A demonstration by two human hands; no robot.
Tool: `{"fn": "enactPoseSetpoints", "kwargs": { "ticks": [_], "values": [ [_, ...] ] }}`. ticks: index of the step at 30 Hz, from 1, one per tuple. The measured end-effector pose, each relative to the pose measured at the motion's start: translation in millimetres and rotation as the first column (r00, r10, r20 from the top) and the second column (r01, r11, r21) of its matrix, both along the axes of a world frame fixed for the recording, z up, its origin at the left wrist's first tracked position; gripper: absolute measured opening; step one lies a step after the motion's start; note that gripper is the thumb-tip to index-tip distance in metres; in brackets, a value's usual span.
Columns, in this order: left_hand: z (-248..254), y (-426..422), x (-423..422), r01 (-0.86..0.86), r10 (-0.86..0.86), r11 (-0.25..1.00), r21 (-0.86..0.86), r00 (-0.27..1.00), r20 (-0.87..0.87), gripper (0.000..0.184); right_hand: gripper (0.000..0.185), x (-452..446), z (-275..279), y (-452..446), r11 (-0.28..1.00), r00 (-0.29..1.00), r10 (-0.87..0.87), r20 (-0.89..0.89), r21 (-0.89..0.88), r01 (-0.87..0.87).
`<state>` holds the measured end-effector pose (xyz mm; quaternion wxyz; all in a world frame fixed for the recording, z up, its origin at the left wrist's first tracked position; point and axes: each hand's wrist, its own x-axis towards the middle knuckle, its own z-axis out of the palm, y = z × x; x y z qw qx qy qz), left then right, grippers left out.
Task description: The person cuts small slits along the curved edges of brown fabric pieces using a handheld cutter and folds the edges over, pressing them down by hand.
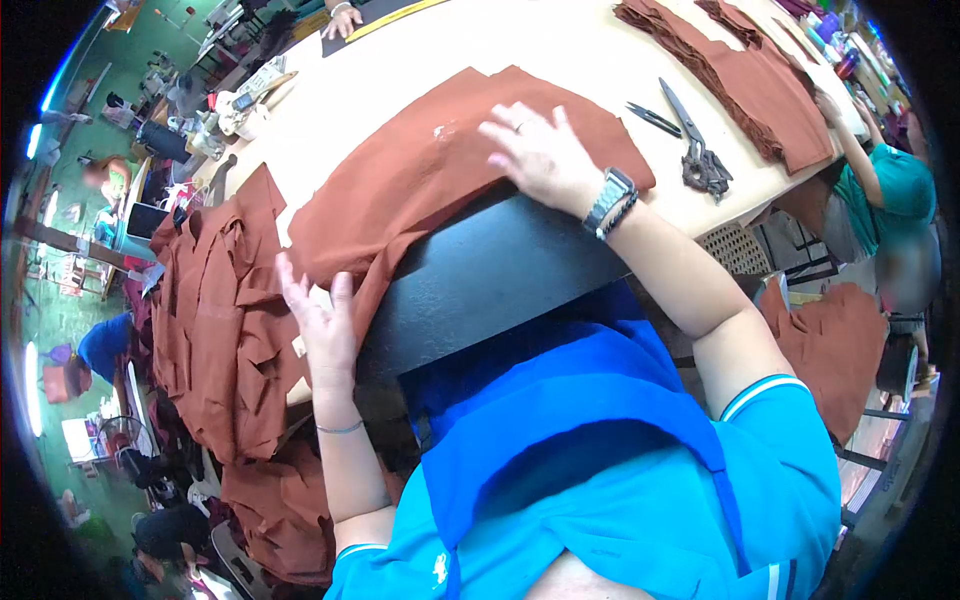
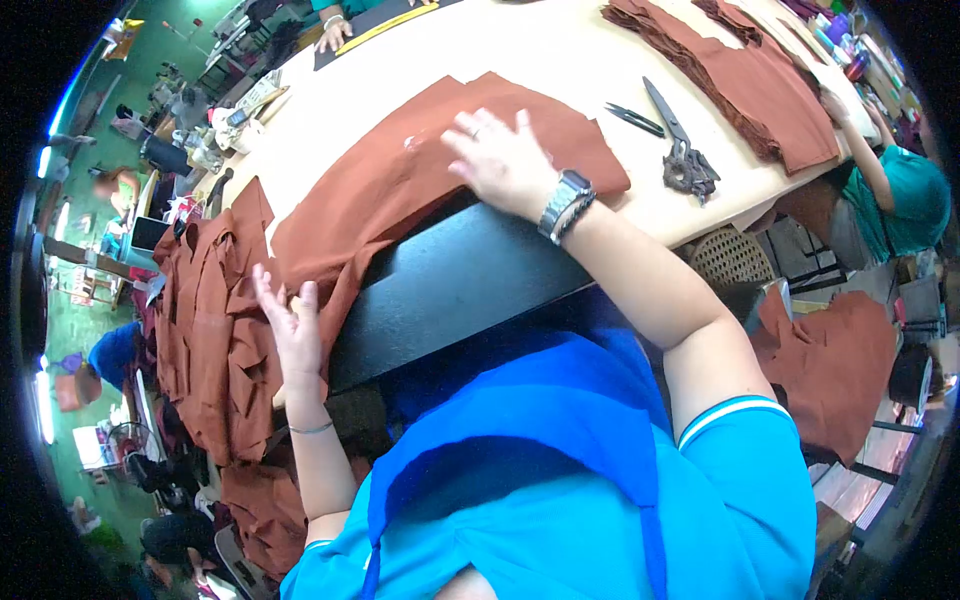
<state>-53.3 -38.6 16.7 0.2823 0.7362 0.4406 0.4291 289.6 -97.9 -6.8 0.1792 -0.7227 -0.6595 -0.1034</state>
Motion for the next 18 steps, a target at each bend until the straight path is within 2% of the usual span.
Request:
{"fn": "enactPoseSetpoints", "kwargs": {
  "ticks": [1,2,4,5,8,9,12,13,16,17,18],
  "values": [
    [6,-5,-1,0.009,0.032,0.992,0.124,0.945,-0.326,0.074,0.050,-13,9,-3,0.993,0.991,0.117,-0.068,-0.025,-0.119],
    [7,-12,3,0.041,0.037,0.982,0.183,0.913,-0.405,0.067,0.054,-25,12,-5,0.971,0.964,0.228,-0.140,-0.043,-0.236],
    [8,-23,4,0.122,0.026,0.969,0.213,0.812,-0.583,0.057,0.060,-49,0,-9,0.945,0.940,0.325,-0.108,-0.013,-0.328],
    [10,-27,7,0.148,0.042,0.953,0.265,0.799,-0.599,0.054,0.067,-57,-4,-10,0.936,0.932,0.344,-0.117,-0.028,-0.350],
    [13,-35,11,-0.023,-0.036,0.995,-0.094,0.811,-0.584,0.057,0.077,-68,-18,-10,0.927,0.932,0.351,-0.088,-0.111,-0.359],
    [15,-37,10,-0.055,-0.025,0.990,-0.126,0.828,-0.561,0.055,0.075,-68,-19,-10,0.929,0.932,0.354,-0.083,-0.087,-0.360],
    [-4,-31,-3,-0.009,-0.020,0.998,-0.058,0.877,-0.480,0.051,0.069,-67,-20,-11,0.922,0.920,0.384,-0.077,-0.024,-0.386],
    [-8,-27,-6,0.119,0.004,0.973,0.199,0.849,-0.528,0.046,0.067,-67,-19,-11,0.912,0.909,0.408,-0.083,-0.008,-0.410],
    [-13,-20,-6,0.107,-0.102,0.994,-0.011,0.900,-0.423,0.043,0.056,-71,-15,-16,0.897,0.894,0.440,-0.081,0.070,-0.436],
    [-11,-23,-4,0.061,-0.122,0.983,-0.175,0.924,-0.363,0.040,0.054,-72,-15,-15,0.895,0.892,0.445,-0.078,0.072,-0.440],
    [-7,-24,-4,0.101,-0.168,0.977,-0.188,0.908,-0.384,0.039,0.052,-72,-15,-14,0.892,0.889,0.451,-0.075,0.075,-0.446]
  ]
}}
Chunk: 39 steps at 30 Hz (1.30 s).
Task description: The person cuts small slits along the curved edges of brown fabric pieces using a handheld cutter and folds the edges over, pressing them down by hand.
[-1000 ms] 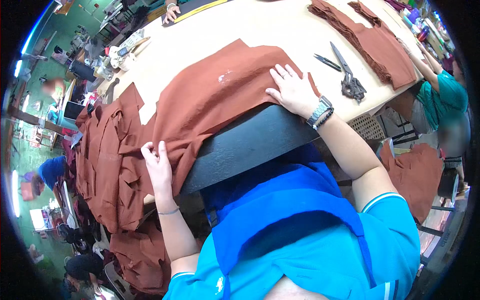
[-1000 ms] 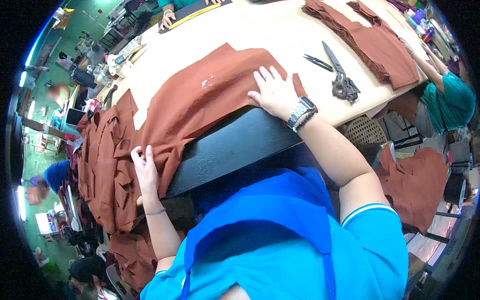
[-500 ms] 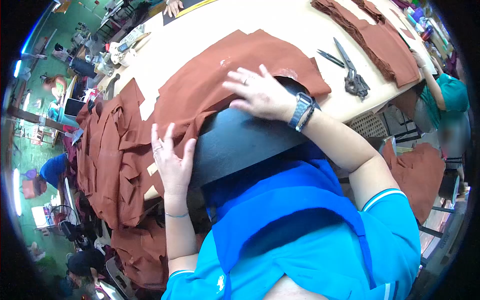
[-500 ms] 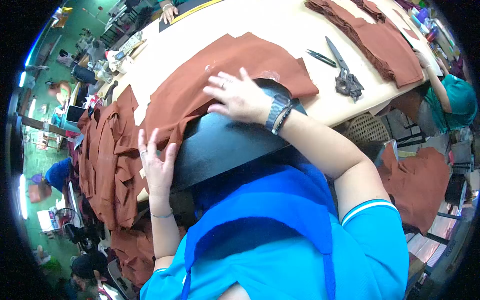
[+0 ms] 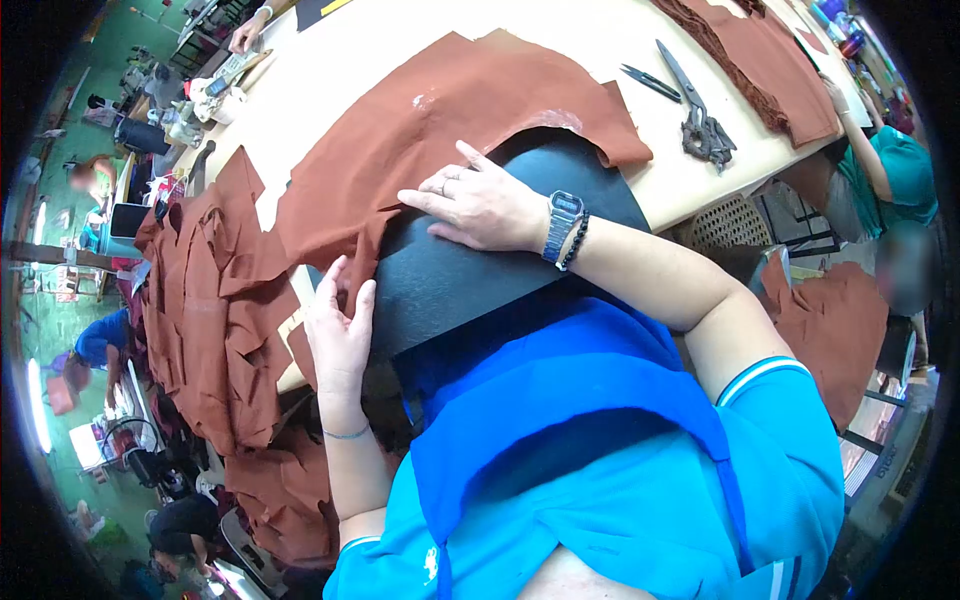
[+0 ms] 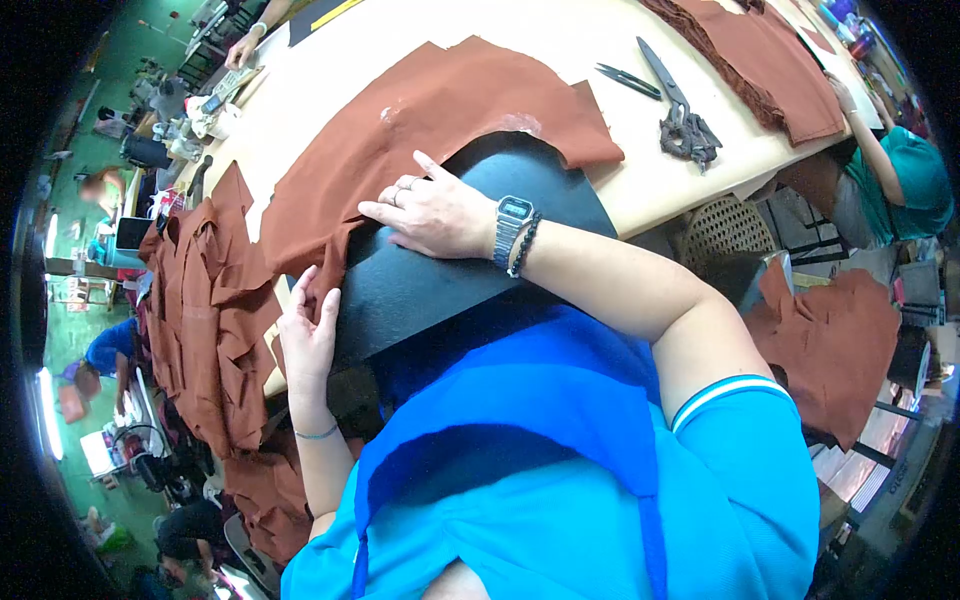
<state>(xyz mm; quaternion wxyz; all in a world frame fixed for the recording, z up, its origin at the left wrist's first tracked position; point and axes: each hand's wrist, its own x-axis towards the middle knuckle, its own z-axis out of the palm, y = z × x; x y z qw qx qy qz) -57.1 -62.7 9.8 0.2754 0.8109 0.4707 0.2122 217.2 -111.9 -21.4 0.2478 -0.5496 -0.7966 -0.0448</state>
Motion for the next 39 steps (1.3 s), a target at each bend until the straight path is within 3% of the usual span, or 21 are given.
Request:
{"fn": "enactPoseSetpoints", "kwargs": {
  "ticks": [3,6,10,11,15,19,23,32,35,37,39],
  "values": [
    [12,-2,6,0.143,-0.142,0.990,0.017,0.989,-0.051,0.039,0.043,0,-3,1,0.993,1.000,0.022,0.001,0.113,-0.022],
    [32,-3,27,0.225,-0.155,0.920,0.320,0.961,-0.230,0.041,0.038,-1,-5,2,0.988,0.997,0.074,0.025,0.136,-0.077],
    [30,10,51,0.195,-0.119,0.949,0.249,0.949,-0.290,0.038,0.031,-2,-8,3,0.985,0.995,0.095,-0.003,0.144,-0.093],
    [22,17,50,0.152,-0.091,0.977,0.149,0.930,-0.355,0.045,0.030,-2,-8,3,0.983,0.993,0.111,0.033,0.146,-0.115],
    [13,28,48,0.110,-0.065,0.993,0.052,0.838,-0.541,0.054,0.017,0,-6,1,0.972,0.980,0.165,0.112,0.150,-0.180],
    [27,34,52,0.048,-0.092,0.995,-0.088,0.782,-0.616,0.056,0.014,-1,-8,2,0.952,0.962,0.227,0.155,0.171,-0.252],
    [26,47,47,0.080,-0.150,0.986,-0.145,0.799,-0.582,0.059,0.015,-4,-10,0,0.949,0.963,0.214,0.162,0.198,-0.245],
    [-21,77,14,0.357,-0.224,0.924,0.140,0.798,-0.559,0.073,0.020,-13,-12,-4,0.981,0.981,0.192,0.015,0.037,-0.192],
    [-21,63,5,0.210,-0.092,0.958,0.196,0.870,-0.484,0.075,0.027,-15,-16,-3,0.983,0.983,0.183,0.032,0.027,-0.184],
    [-22,45,1,0.030,0.095,0.965,0.262,0.888,-0.450,0.073,0.037,-15,-7,-10,0.981,0.976,0.192,-0.099,0.020,-0.191],
    [-18,29,-10,-0.034,0.119,0.980,0.196,0.889,-0.442,0.071,0.055,-16,-7,-9,0.979,0.968,0.198,-0.152,-0.019,-0.203]
  ]
}}
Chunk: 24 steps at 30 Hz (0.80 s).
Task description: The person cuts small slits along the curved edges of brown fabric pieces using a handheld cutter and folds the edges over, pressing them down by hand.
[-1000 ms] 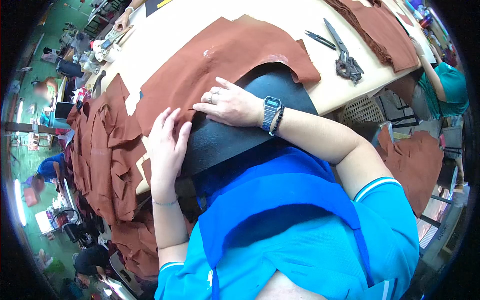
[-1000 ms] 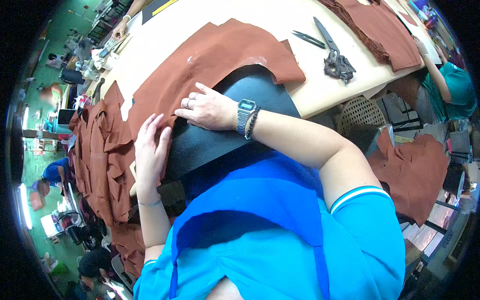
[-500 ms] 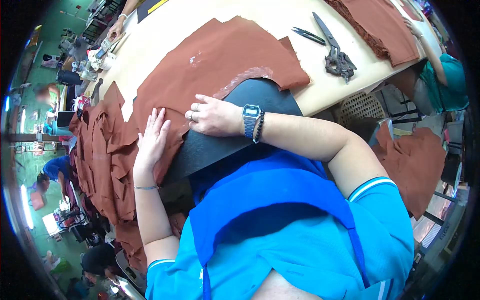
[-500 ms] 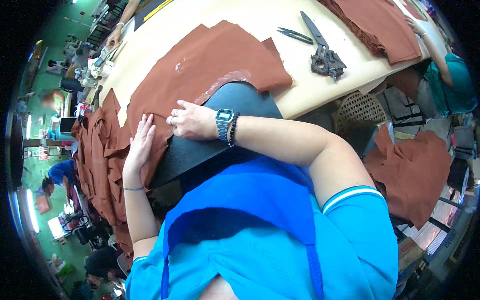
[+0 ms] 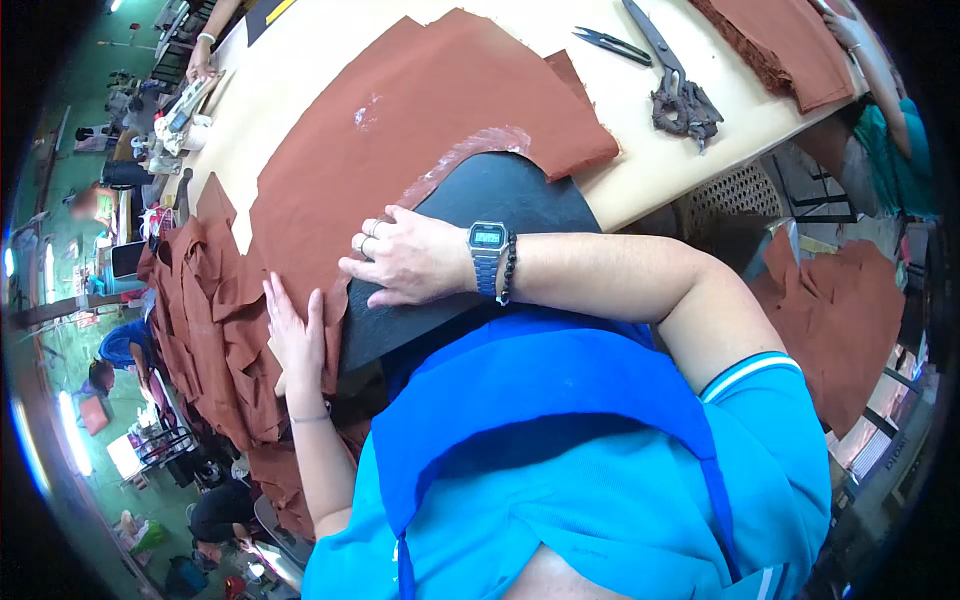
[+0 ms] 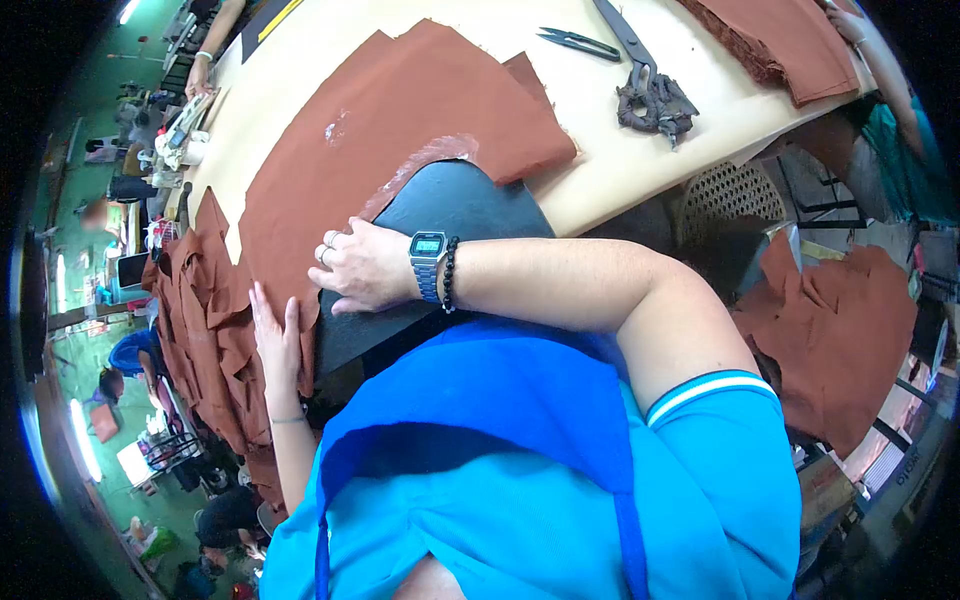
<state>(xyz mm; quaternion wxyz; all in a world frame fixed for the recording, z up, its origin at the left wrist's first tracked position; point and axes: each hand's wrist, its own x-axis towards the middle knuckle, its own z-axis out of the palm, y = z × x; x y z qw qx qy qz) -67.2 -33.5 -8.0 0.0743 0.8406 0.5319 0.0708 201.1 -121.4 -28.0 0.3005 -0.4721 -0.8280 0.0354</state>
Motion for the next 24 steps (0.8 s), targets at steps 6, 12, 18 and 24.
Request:
{"fn": "enactPoseSetpoints", "kwargs": {
  "ticks": [6,12,18,24],
  "values": [
    [20,-60,-3,0.158,-0.160,0.985,0.074,0.987,0.018,0.049,0.057,-1,2,-2,0.999,0.997,-0.023,0.076,-0.034,0.025],
    [33,-91,-3,0.376,-0.384,0.919,0.116,0.922,0.056,0.044,0.054,0,2,-1,0.999,0.999,-0.022,0.049,-0.022,0.024],
    [57,-76,92,0.485,-0.519,0.854,0.190,0.762,0.386,0.057,0.047,0,-2,3,0.999,0.999,-0.001,0.047,-0.049,0.003],
    [52,-70,183,0.692,-0.679,0.719,-0.058,0.719,0.150,0.043,0.043,7,-31,-6,0.996,0.976,0.005,-0.218,0.083,0.013]
  ]
}}
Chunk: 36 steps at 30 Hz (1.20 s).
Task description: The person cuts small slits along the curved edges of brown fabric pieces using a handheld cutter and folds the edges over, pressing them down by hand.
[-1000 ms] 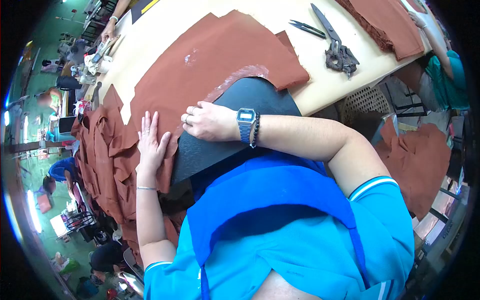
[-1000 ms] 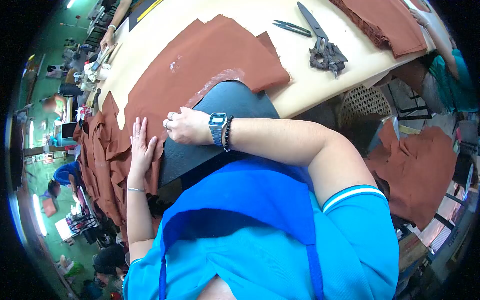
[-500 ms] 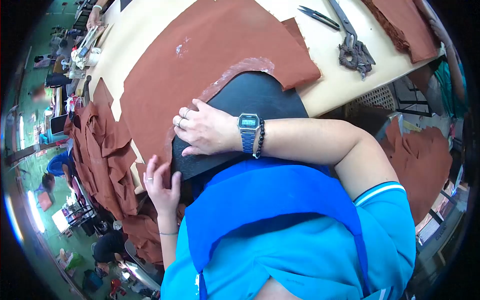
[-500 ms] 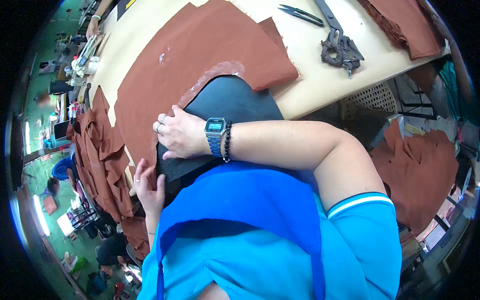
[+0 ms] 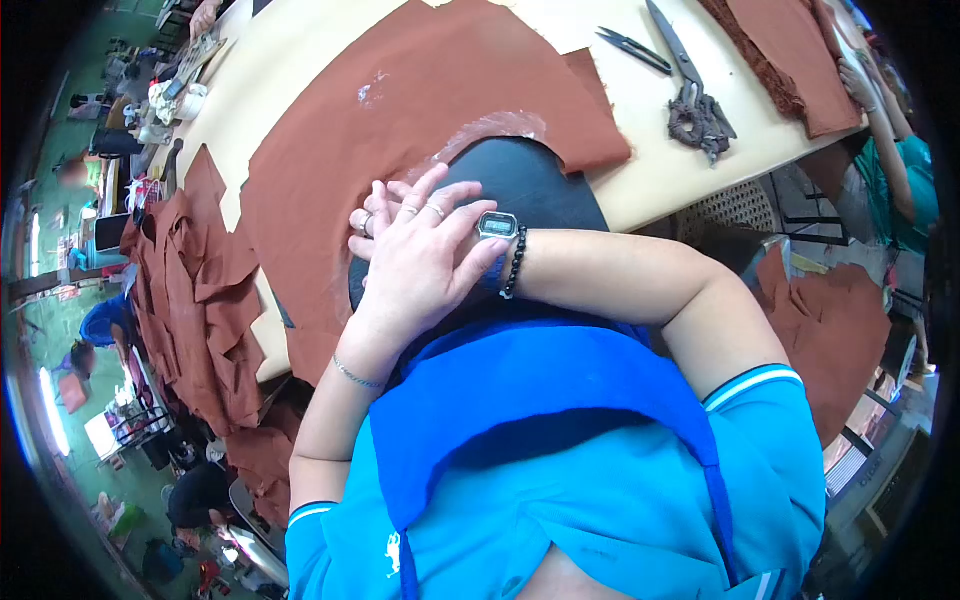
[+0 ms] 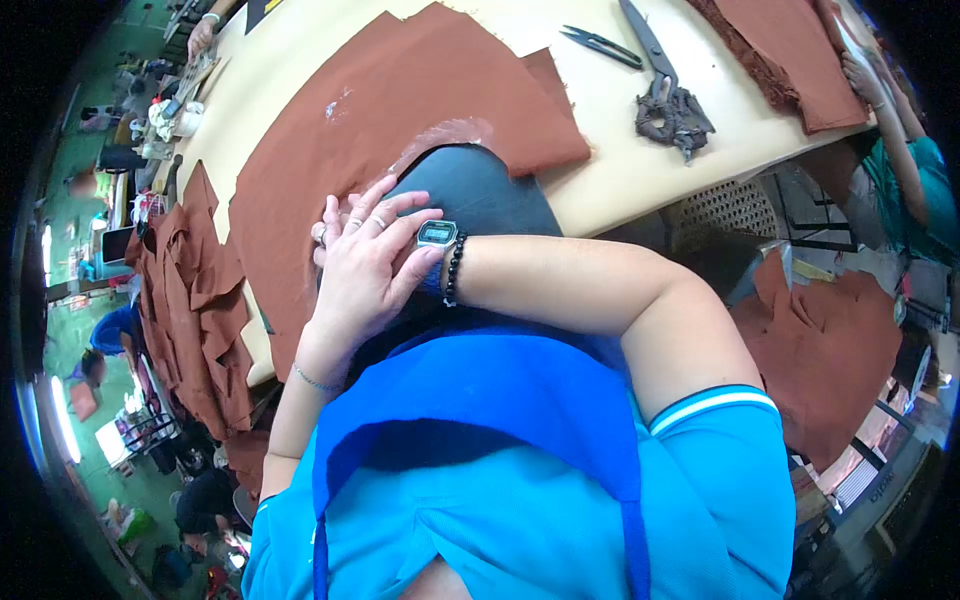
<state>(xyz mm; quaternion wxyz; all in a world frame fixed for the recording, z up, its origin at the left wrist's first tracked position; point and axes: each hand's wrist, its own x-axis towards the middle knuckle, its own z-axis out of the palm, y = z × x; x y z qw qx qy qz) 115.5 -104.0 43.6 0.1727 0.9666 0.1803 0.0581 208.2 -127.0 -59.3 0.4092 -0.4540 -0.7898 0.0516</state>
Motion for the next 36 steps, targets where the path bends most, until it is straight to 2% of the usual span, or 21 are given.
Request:
{"fn": "enactPoseSetpoints", "kwargs": {
  "ticks": [1,2,5,15,19,21,22,25,27,29,30,31,33,34,36],
  "values": [
    [0,0,2,0.020,-0.021,1.000,-0.003,0.999,-0.045,0.042,0.043,2,2,-3,1.000,1.000,-0.008,0.022,-0.001,0.008],
    [-3,1,0,0.015,-0.014,0.998,-0.053,1.000,0.022,0.038,0.042,4,2,-3,1.000,0.999,-0.017,0.036,-0.001,0.017],
    [-2,-1,-9,0.036,-0.031,0.996,-0.086,0.998,0.063,0.040,0.041,5,3,-8,1.000,0.998,-0.030,0.056,-0.001,0.030],
    [-14,-5,-22,0.043,-0.029,0.997,-0.070,0.980,0.196,0.045,0.039,5,6,-10,1.000,0.995,-0.029,0.099,0.008,0.029],
    [-19,-11,-29,-0.018,0.015,1.000,0.013,0.983,0.184,0.049,0.038,3,8,-3,0.999,0.996,-0.034,0.078,0.040,0.031],
    [-23,-12,-41,-0.082,0.059,0.993,0.086,0.967,0.246,0.050,0.038,-1,15,7,0.999,0.981,-0.034,0.189,-0.021,0.038],
    [-22,-12,-50,-0.142,0.121,0.984,0.103,0.975,0.187,0.050,0.040,-2,23,15,0.990,0.919,0.007,0.394,-0.135,0.051],
    [-17,5,-89,-0.448,0.432,0.894,0.026,0.875,0.221,0.052,0.039,1,28,11,1.000,0.986,0.004,0.169,-0.016,-0.001],
    [-32,30,-128,-0.642,0.613,0.766,0.018,0.739,0.278,0.063,0.036,0,33,12,0.998,0.989,0.042,0.139,-0.054,-0.035],
    [-35,35,-156,-0.773,0.795,0.543,0.328,0.600,0.096,0.075,0.036,3,34,13,0.996,0.989,0.048,0.137,-0.083,-0.037],
    [-45,37,-167,-0.776,0.810,0.492,0.395,0.575,0.119,0.083,0.035,5,37,12,0.996,0.987,0.024,0.159,-0.091,-0.009],
    [-39,34,-169,-0.803,0.830,0.500,0.325,0.551,0.083,0.086,0.035,10,41,12,0.997,0.983,-0.028,0.184,-0.059,0.039],
    [-36,30,-169,-0.811,0.842,0.494,0.312,0.536,0.061,0.084,0.033,27,52,12,0.988,0.960,-0.148,0.238,0.004,0.151],
    [-32,27,-167,-0.826,0.852,0.496,0.266,0.522,0.032,0.083,0.033,39,59,12,0.972,0.954,-0.226,0.199,-0.018,0.235],
    [-38,17,-169,-0.800,0.788,0.558,0.223,0.595,0.162,0.075,0.030,76,71,8,0.930,0.920,-0.356,0.164,-0.033,0.366]
  ]
}}
